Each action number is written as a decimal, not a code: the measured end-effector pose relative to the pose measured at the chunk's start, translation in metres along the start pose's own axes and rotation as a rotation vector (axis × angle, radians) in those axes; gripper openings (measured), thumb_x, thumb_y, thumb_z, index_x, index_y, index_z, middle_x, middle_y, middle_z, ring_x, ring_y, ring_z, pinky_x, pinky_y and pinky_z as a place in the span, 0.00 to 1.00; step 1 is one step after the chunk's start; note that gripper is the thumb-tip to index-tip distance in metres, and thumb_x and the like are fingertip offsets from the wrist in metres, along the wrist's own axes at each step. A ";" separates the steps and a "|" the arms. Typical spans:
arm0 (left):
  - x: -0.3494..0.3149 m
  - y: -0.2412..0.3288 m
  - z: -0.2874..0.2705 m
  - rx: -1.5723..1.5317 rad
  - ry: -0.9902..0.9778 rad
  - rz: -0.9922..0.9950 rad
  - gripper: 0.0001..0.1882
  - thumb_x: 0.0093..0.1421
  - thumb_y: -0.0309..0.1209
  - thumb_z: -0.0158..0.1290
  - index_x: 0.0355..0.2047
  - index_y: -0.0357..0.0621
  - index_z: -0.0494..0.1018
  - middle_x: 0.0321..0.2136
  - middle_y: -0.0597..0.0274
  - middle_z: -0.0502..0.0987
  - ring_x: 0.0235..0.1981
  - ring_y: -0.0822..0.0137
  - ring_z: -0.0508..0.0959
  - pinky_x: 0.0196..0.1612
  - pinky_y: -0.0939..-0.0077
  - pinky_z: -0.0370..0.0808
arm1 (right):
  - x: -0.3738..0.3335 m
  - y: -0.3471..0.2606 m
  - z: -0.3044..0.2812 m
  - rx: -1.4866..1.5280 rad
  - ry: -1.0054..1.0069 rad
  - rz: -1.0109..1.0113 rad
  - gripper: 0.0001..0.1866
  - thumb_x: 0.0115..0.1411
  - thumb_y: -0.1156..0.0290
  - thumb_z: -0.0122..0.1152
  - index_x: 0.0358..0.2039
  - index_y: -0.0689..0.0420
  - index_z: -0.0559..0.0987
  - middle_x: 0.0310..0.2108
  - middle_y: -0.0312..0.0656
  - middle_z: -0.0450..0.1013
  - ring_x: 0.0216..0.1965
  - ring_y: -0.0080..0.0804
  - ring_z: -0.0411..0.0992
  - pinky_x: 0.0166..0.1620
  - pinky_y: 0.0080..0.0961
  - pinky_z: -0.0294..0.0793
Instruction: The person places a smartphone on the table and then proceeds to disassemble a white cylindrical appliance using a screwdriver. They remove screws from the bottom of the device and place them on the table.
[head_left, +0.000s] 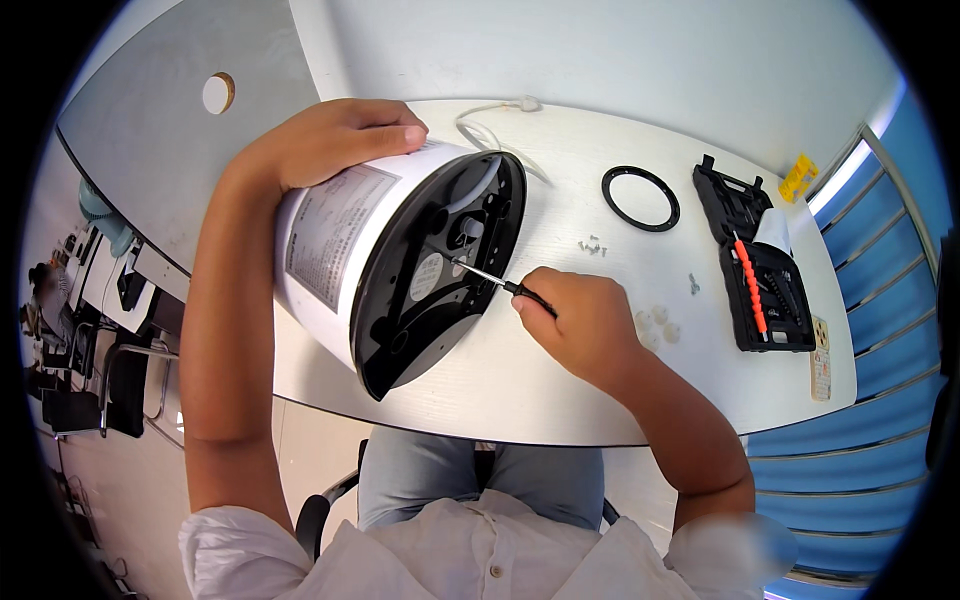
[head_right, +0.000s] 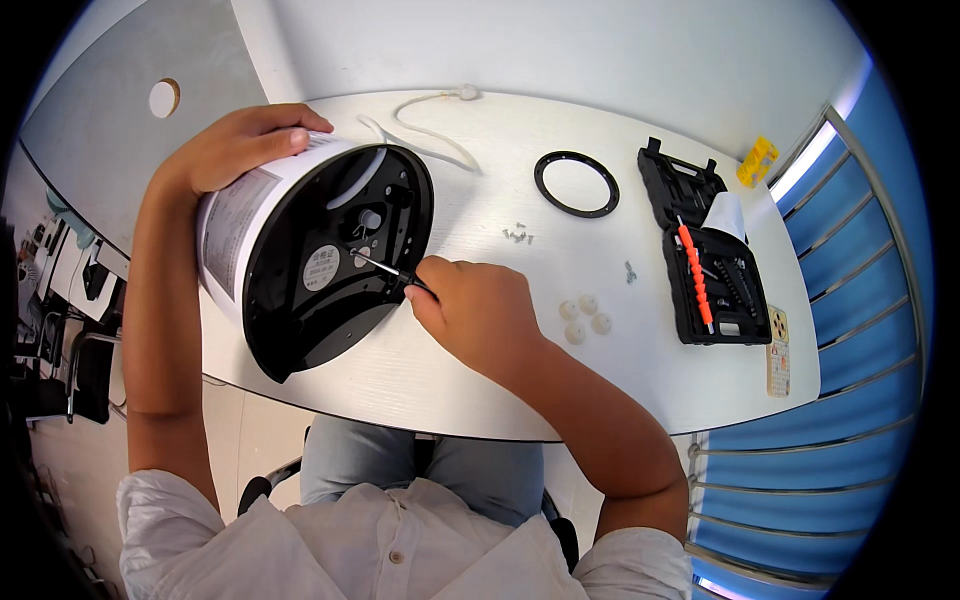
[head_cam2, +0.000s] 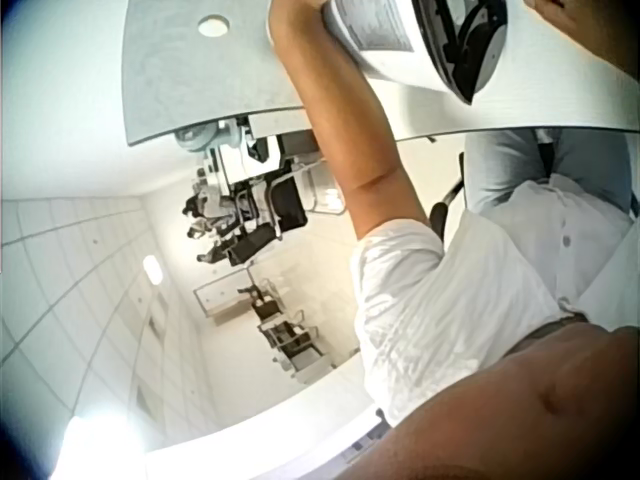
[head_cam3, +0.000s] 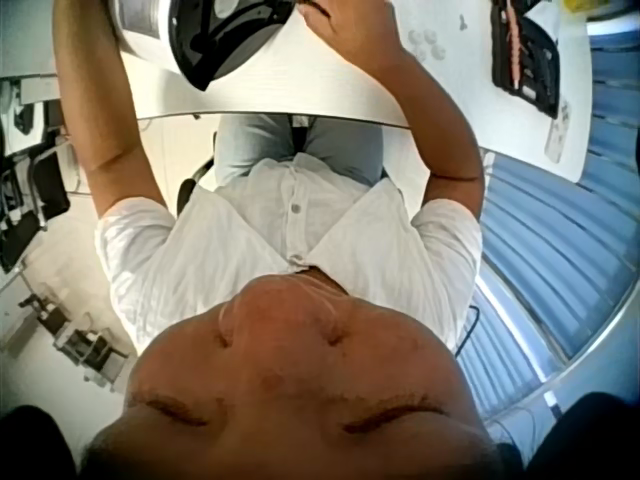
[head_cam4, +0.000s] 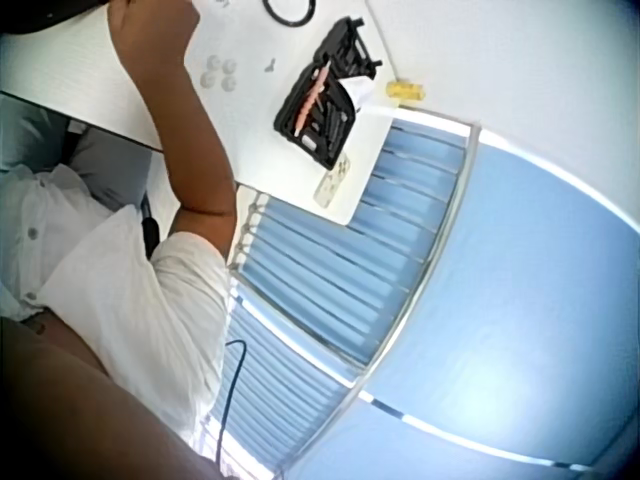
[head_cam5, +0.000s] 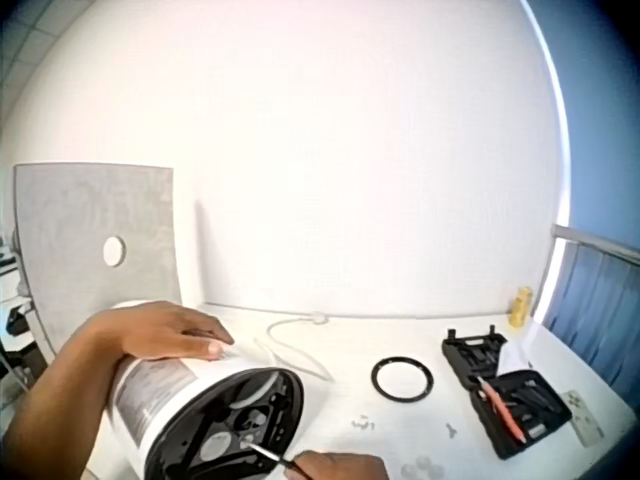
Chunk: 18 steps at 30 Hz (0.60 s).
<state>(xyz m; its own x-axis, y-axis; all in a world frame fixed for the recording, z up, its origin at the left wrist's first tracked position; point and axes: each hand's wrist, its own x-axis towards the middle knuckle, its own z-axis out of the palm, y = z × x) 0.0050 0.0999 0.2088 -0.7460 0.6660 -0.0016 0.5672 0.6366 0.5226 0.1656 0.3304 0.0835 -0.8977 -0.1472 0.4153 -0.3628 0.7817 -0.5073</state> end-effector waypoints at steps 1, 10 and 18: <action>0.001 -0.001 0.000 0.010 0.006 -0.004 0.33 0.56 0.57 0.50 0.48 0.41 0.74 0.38 0.54 0.78 0.39 0.65 0.76 0.46 0.75 0.69 | -0.001 0.006 0.005 -0.143 0.087 -0.129 0.10 0.53 0.65 0.64 0.22 0.54 0.73 0.14 0.34 0.68 0.17 0.32 0.68 0.21 0.28 0.64; 0.000 0.007 -0.003 -0.033 -0.048 -0.043 0.33 0.56 0.58 0.50 0.48 0.40 0.74 0.37 0.54 0.78 0.38 0.65 0.76 0.45 0.75 0.69 | 0.003 0.008 0.003 -0.137 0.244 -0.221 0.09 0.50 0.68 0.66 0.24 0.56 0.74 0.21 0.38 0.66 0.22 0.33 0.69 0.25 0.28 0.67; -0.001 0.002 -0.003 -0.017 -0.028 -0.034 0.34 0.55 0.58 0.51 0.48 0.41 0.74 0.38 0.54 0.77 0.40 0.65 0.75 0.46 0.75 0.69 | -0.001 -0.005 -0.006 0.064 0.039 0.020 0.08 0.54 0.70 0.61 0.26 0.61 0.75 0.25 0.44 0.66 0.26 0.42 0.69 0.29 0.37 0.70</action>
<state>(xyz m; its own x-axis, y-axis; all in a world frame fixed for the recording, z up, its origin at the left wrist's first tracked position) 0.0063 0.0994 0.2124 -0.7544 0.6550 -0.0431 0.5355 0.6521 0.5366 0.1701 0.3303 0.0900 -0.8948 -0.1071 0.4335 -0.3614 0.7439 -0.5622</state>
